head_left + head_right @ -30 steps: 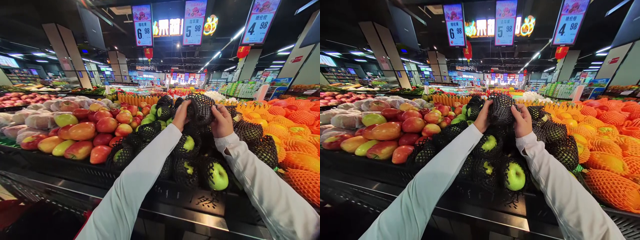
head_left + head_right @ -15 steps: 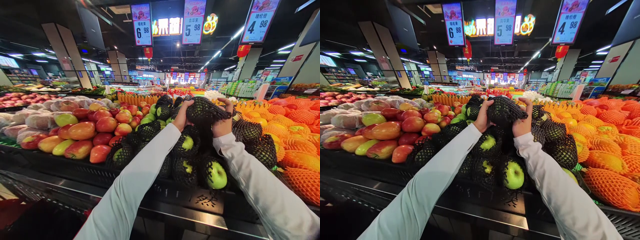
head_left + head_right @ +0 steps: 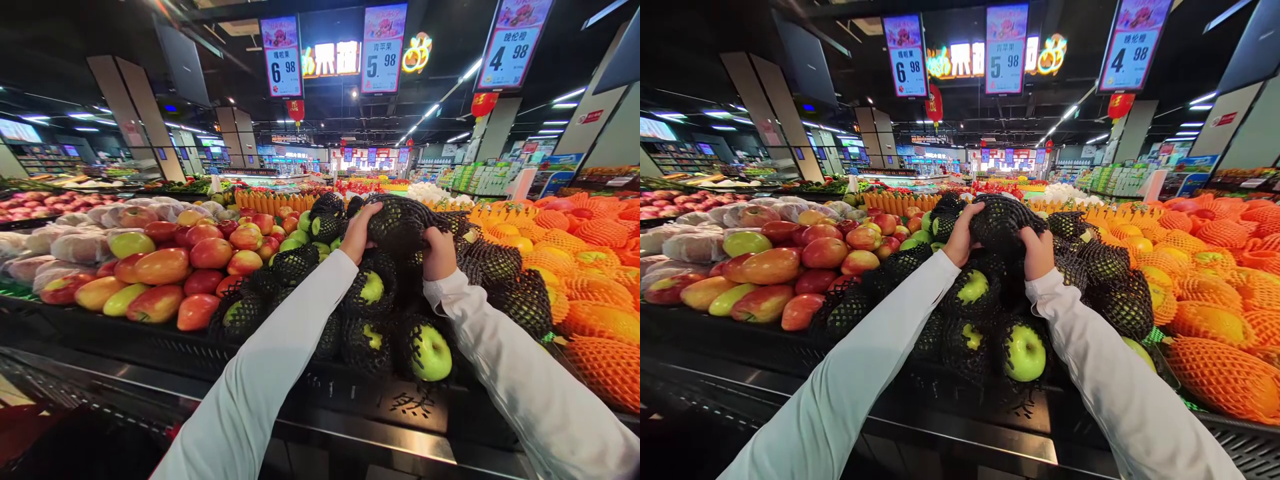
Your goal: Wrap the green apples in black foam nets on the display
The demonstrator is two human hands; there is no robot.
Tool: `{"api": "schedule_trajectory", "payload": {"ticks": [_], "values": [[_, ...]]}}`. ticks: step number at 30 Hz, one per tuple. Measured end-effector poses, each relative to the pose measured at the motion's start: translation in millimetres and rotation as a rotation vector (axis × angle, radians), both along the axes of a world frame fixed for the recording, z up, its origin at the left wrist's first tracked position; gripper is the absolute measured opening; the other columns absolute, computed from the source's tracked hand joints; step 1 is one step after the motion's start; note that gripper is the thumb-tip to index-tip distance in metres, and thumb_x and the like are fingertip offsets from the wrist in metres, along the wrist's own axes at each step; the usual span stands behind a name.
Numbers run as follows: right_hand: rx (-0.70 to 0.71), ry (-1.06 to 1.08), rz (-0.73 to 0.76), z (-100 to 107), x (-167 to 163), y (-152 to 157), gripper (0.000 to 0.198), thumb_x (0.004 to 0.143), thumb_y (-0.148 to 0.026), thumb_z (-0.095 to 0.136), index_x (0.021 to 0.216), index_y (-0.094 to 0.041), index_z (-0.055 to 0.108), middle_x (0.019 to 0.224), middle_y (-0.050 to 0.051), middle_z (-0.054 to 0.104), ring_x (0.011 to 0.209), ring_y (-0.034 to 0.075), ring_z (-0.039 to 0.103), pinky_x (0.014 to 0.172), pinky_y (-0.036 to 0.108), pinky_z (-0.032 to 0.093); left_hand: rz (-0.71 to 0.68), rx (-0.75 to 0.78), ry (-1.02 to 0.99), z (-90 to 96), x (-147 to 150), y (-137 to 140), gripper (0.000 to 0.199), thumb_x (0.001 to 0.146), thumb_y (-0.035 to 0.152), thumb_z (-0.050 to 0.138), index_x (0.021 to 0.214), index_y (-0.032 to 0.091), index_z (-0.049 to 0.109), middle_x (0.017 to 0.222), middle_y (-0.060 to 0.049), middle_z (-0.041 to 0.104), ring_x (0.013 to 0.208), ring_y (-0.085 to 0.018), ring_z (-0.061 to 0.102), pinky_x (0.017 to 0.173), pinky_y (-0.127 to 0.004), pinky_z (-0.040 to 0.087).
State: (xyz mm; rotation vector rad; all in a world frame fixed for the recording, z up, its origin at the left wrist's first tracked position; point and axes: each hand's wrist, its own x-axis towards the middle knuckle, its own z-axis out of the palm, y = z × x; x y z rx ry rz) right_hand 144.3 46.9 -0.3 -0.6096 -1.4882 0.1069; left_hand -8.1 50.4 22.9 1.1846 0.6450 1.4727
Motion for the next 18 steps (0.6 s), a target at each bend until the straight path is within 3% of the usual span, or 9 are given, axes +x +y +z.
{"api": "schedule_trajectory", "payload": {"ticks": [3,7,11,15,18], "values": [[-0.070,0.099,0.099,2.2,-5.1,-2.3,0.021,0.076,-0.039,0.062,0.086,-0.021,0.064,0.093,0.005,0.071,0.094,0.024,0.067,0.097,0.045,0.054,0.023,0.057,-0.032,0.7,1.1,-0.5,0.033,0.074,0.050,0.069,0.088,0.020,0.064,0.078,0.001,0.066,0.067,-0.014,0.062,0.056,-0.025,0.045],[-0.074,0.078,0.158,-1.7,-9.0,2.9,0.051,0.067,-0.047,0.072,0.109,-0.020,0.059,0.111,0.010,0.071,0.102,0.027,0.067,0.099,0.047,0.053,0.066,0.166,-0.043,1.3,3.4,-4.0,0.034,0.069,0.041,0.078,0.081,0.019,0.055,0.073,0.003,0.062,0.068,-0.011,0.060,0.065,-0.024,0.046],[-0.071,-0.029,0.131,-6.7,-6.4,10.7,0.053,0.072,-0.054,0.071,0.112,-0.022,0.058,0.121,0.014,0.069,0.111,0.028,0.066,0.105,0.047,0.050,0.038,0.279,0.140,-0.9,3.3,-3.7,0.035,0.075,0.044,0.074,0.080,0.019,0.051,0.072,0.004,0.057,0.068,-0.010,0.057,0.067,-0.023,0.043],[-0.042,-0.039,0.075,-8.6,-2.0,12.9,0.055,0.074,-0.064,0.067,0.107,-0.020,0.059,0.113,0.018,0.070,0.104,0.030,0.068,0.099,0.049,0.053,0.356,0.483,0.392,-2.4,1.0,-0.3,0.029,0.084,0.044,0.067,0.085,0.019,0.052,0.085,0.001,0.055,0.085,-0.012,0.054,0.071,-0.022,0.041],[-0.008,0.028,0.031,-9.3,0.1,11.1,0.062,0.064,-0.067,0.074,0.103,-0.021,0.059,0.104,0.014,0.072,0.096,0.029,0.068,0.093,0.049,0.056,0.485,0.624,0.455,-1.5,-0.7,0.0,0.028,0.085,0.040,0.068,0.086,0.020,0.049,0.090,0.000,0.052,0.075,-0.010,0.050,0.065,-0.023,0.039]]}}
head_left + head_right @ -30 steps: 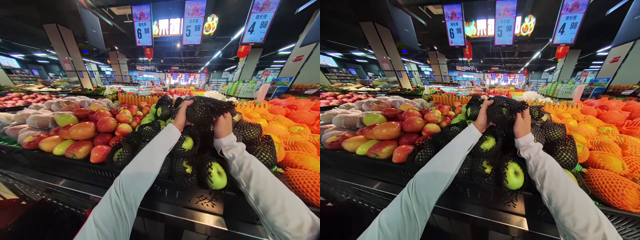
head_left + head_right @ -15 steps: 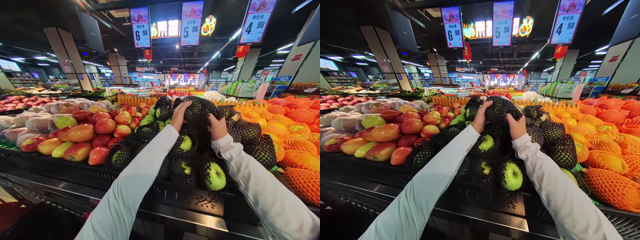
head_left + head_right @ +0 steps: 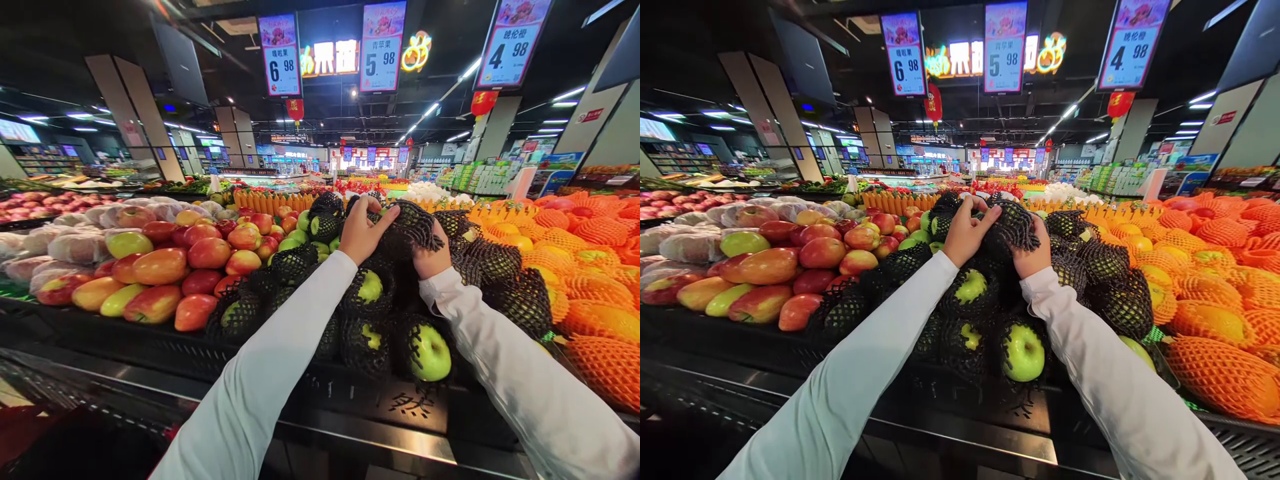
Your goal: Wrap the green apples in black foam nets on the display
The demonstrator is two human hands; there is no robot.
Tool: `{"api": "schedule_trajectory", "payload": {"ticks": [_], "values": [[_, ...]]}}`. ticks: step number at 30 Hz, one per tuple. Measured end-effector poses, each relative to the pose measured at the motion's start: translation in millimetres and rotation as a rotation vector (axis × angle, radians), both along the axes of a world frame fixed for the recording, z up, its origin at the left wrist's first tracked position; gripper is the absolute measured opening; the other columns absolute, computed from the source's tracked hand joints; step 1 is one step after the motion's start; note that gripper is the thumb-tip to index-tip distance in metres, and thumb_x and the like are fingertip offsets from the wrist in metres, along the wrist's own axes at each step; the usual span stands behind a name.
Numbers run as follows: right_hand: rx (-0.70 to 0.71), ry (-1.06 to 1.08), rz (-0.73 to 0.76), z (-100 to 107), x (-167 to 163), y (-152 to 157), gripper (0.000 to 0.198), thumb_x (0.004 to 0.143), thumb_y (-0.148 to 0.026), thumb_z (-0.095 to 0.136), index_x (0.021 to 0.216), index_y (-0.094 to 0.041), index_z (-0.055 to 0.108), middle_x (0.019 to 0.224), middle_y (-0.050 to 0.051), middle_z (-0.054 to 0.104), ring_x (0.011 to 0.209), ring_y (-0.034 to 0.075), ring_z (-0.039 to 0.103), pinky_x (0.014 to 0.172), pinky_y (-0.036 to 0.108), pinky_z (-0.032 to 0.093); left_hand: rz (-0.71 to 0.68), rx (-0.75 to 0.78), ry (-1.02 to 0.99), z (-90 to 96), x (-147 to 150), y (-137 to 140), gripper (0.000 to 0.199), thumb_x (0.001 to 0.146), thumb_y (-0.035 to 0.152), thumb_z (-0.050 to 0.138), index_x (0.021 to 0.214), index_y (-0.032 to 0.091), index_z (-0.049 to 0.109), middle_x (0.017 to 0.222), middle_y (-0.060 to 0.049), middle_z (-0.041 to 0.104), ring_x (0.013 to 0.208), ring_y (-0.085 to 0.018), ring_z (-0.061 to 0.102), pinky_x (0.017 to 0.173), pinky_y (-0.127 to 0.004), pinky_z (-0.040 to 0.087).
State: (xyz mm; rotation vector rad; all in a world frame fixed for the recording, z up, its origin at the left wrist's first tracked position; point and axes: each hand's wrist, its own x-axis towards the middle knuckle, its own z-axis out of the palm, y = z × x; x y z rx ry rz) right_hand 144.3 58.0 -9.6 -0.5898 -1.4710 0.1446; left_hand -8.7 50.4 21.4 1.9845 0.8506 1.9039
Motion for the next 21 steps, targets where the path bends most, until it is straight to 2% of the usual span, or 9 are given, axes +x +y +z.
{"api": "schedule_trajectory", "payload": {"ticks": [3,7,10,13,15,18,21], "values": [[0.019,0.031,0.001,0.4,0.0,-3.6,0.061,0.061,-0.062,0.079,0.103,-0.023,0.058,0.104,0.011,0.071,0.097,0.028,0.067,0.094,0.048,0.054,0.013,0.150,0.054,1.1,-0.9,-0.8,0.027,0.088,0.036,0.066,0.079,0.020,0.047,0.084,0.002,0.047,0.063,-0.008,0.043,0.064,-0.023,0.039],[0.013,0.049,0.027,2.4,-2.7,-7.7,0.058,0.063,-0.054,0.080,0.106,-0.024,0.057,0.105,0.010,0.069,0.107,0.029,0.064,0.100,0.048,0.050,0.023,0.267,0.058,0.7,-1.5,2.6,0.031,0.090,0.043,0.062,0.075,0.019,0.049,0.080,0.001,0.049,0.069,-0.010,0.046,0.069,-0.024,0.040],[-0.010,0.110,0.056,3.8,-5.7,-9.0,0.055,0.063,-0.051,0.077,0.105,-0.023,0.054,0.102,0.010,0.068,0.103,0.029,0.064,0.097,0.047,0.051,0.003,0.220,-0.076,0.1,-2.6,7.1,0.039,0.090,0.056,0.056,0.077,0.019,0.049,0.076,0.002,0.050,0.070,-0.011,0.047,0.070,-0.025,0.040],[-0.073,0.163,0.082,5.2,-9.0,-11.6,0.054,0.060,-0.045,0.078,0.103,-0.022,0.054,0.096,0.007,0.068,0.095,0.026,0.064,0.094,0.046,0.050,-0.011,0.132,-0.253,1.0,-4.2,8.8,0.046,0.088,0.064,0.051,0.078,0.020,0.047,0.070,0.004,0.047,0.063,-0.009,0.044,0.065,-0.024,0.037],[-0.122,0.172,0.093,6.8,-11.6,-15.6,0.053,0.059,-0.044,0.078,0.102,-0.022,0.057,0.094,0.006,0.068,0.093,0.025,0.064,0.094,0.046,0.050,-0.028,0.088,-0.328,2.4,-4.8,7.9,0.046,0.086,0.065,0.053,0.078,0.020,0.046,0.069,0.005,0.045,0.060,-0.008,0.042,0.061,-0.023,0.035],[-0.140,0.184,0.106,9.7,-16.1,-23.1,0.049,0.058,-0.046,0.077,0.097,-0.021,0.061,0.098,0.007,0.069,0.095,0.024,0.064,0.095,0.046,0.050,-0.128,0.021,-0.386,4.2,-4.7,6.1,0.046,0.083,0.062,0.060,0.078,0.020,0.046,0.067,0.007,0.045,0.058,-0.007,0.042,0.058,-0.022,0.034],[-0.143,0.240,0.107,11.7,-19.6,-26.0,0.034,0.059,-0.043,0.075,0.082,-0.021,0.062,0.089,0.004,0.070,0.091,0.023,0.064,0.096,0.043,0.051,-0.222,-0.060,-0.408,4.3,-3.7,5.7,0.045,0.080,0.058,0.068,0.075,0.019,0.046,0.061,0.008,0.046,0.054,-0.006,0.043,0.054,-0.021,0.032]]}}
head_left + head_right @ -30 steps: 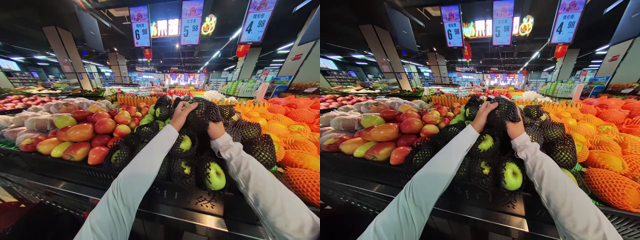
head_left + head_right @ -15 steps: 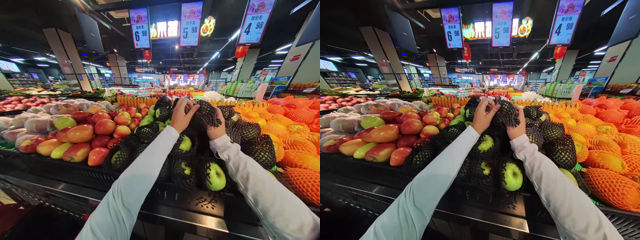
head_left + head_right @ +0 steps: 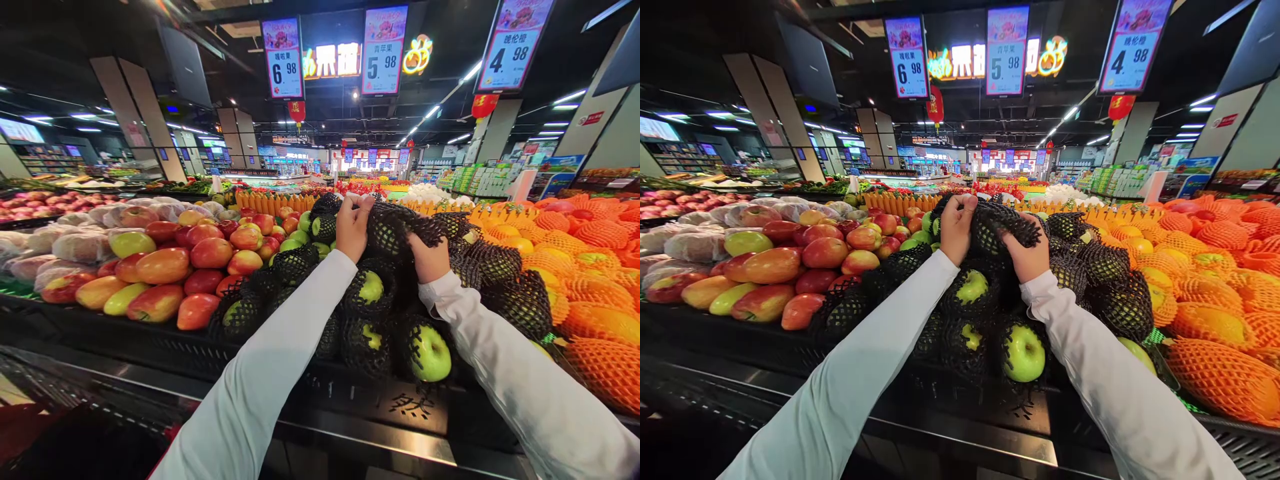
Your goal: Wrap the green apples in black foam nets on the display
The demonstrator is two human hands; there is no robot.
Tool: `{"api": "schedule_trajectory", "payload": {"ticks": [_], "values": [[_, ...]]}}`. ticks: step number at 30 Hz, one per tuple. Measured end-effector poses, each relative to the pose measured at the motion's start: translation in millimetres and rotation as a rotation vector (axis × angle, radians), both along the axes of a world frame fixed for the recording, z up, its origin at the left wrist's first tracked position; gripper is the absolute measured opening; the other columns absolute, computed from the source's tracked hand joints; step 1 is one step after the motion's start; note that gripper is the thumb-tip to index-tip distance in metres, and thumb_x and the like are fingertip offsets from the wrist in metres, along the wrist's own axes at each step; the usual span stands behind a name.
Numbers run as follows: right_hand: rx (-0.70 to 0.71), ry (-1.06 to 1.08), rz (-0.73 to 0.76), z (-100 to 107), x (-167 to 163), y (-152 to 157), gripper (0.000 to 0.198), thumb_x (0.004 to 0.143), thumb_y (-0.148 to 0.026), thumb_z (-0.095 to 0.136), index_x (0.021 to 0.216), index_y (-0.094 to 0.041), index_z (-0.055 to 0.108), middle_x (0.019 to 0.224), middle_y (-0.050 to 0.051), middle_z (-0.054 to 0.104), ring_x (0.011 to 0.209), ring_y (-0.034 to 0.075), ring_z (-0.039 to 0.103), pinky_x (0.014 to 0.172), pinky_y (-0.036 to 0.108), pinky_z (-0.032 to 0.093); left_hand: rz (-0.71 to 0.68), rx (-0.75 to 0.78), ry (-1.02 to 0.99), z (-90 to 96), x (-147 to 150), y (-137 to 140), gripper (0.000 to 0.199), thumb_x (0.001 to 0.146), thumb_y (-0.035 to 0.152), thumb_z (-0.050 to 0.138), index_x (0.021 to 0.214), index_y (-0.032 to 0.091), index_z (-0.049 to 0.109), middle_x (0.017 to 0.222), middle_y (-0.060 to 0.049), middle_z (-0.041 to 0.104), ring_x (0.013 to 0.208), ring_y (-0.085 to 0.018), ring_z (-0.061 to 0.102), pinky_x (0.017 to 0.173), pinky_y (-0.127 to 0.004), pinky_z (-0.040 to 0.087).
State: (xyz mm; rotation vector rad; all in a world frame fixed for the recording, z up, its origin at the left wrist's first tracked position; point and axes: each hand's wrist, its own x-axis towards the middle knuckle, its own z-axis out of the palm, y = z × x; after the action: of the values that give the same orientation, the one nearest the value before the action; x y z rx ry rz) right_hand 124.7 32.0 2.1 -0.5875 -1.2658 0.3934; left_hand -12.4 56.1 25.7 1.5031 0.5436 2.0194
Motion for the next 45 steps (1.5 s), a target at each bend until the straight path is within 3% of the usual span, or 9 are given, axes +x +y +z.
{"api": "schedule_trajectory", "payload": {"ticks": [4,9,16,22,28,32,37,42,45], "values": [[-0.049,0.119,0.052,-0.4,-0.3,6.2,0.021,0.062,-0.037,0.072,0.070,-0.022,0.060,0.081,0.002,0.068,0.088,0.022,0.064,0.092,0.040,0.053,-0.069,-0.142,0.023,-0.8,1.5,-0.4,0.041,0.079,0.050,0.072,0.073,0.018,0.047,0.056,0.007,0.054,0.048,-0.006,0.042,0.048,-0.020,0.028],[-0.084,0.308,0.101,0.5,0.1,10.3,0.019,0.068,-0.037,0.066,0.078,-0.022,0.062,0.086,-0.001,0.067,0.092,0.019,0.066,0.094,0.039,0.054,-0.090,-0.242,0.124,-0.9,3.5,-3.2,0.036,0.081,0.044,0.073,0.070,0.016,0.053,0.050,0.008,0.051,0.041,-0.004,0.038,0.043,-0.020,0.024],[-0.253,0.431,0.361,3.3,-1.4,2.1,0.033,0.055,-0.039,0.080,0.081,-0.026,0.065,0.090,-0.005,0.073,0.092,0.020,0.071,0.081,0.035,0.062,-0.275,-0.240,0.136,0.7,5.0,-12.2,0.038,0.082,0.054,0.069,0.087,0.019,0.054,0.055,0.009,0.051,0.037,-0.003,0.036,0.039,-0.018,0.023],[-0.475,0.335,0.521,8.8,-6.2,-14.0,0.042,0.046,-0.037,0.085,0.082,-0.023,0.068,0.077,-0.004,0.074,0.076,0.023,0.072,0.081,0.045,0.063,-0.162,-0.137,0.016,-2.3,0.4,1.0,0.023,0.085,0.035,0.071,0.088,0.019,0.054,0.064,0.007,0.059,0.048,-0.004,0.047,0.048,-0.016,0.034],[-0.439,0.327,0.438,10.2,-3.3,-11.2,0.047,0.053,-0.045,0.082,0.092,-0.024,0.067,0.094,0.003,0.076,0.092,0.031,0.072,0.082,0.052,0.062,-0.052,-0.223,0.027,-7.6,-0.1,16.7,0.029,0.083,0.041,0.071,0.080,0.016,0.058,0.060,0.005,0.058,0.052,-0.007,0.049,0.052,-0.019,0.036],[-0.392,0.313,0.425,8.4,4.2,-4.5,0.042,0.068,-0.050,0.072,0.100,-0.023,0.066,0.109,0.006,0.074,0.108,0.032,0.068,0.083,0.047,0.062,-0.223,-0.247,0.115,-6.2,2.4,6.0,0.046,0.080,0.063,0.066,0.085,0.018,0.059,0.057,0.006,0.048,0.046,-0.006,0.041,0.045,-0.020,0.029],[-0.408,0.347,0.432,8.0,6.6,-3.8,0.045,0.063,-0.051,0.075,0.099,-0.025,0.065,0.107,0.002,0.074,0.105,0.029,0.069,0.077,0.044,0.063,-0.332,-0.160,0.179,-1.8,2.0,-7.8,0.054,0.068,0.059,0.079,0.101,0.022,0.057,0.066,0.005,0.055,0.045,-0.004,0.038,0.040,-0.019,0.024],[-0.397,0.268,0.477,9.0,1.9,-10.8,0.043,0.061,-0.051,0.077,0.093,-0.024,0.067,0.092,0.002,0.075,0.101,0.030,0.071,0.081,0.048,0.064,-0.154,-0.140,0.054,-4.5,-1.7,3.0,0.032,0.081,0.046,0.073,0.092,0.020,0.058,0.061,0.006,0.054,0.043,-0.004,0.031,0.040,-0.019,0.022],[-0.356,0.210,0.499,10.2,-0.6,-15.4,0.042,0.062,-0.053,0.075,0.092,-0.024,0.068,0.090,0.002,0.075,0.102,0.031,0.071,0.082,0.048,0.064,-0.067,-0.140,0.068,-8.3,-1.6,12.2,0.025,0.083,0.042,0.071,0.089,0.020,0.060,0.061,0.006,0.055,0.046,-0.005,0.039,0.046,-0.018,0.031]]}}
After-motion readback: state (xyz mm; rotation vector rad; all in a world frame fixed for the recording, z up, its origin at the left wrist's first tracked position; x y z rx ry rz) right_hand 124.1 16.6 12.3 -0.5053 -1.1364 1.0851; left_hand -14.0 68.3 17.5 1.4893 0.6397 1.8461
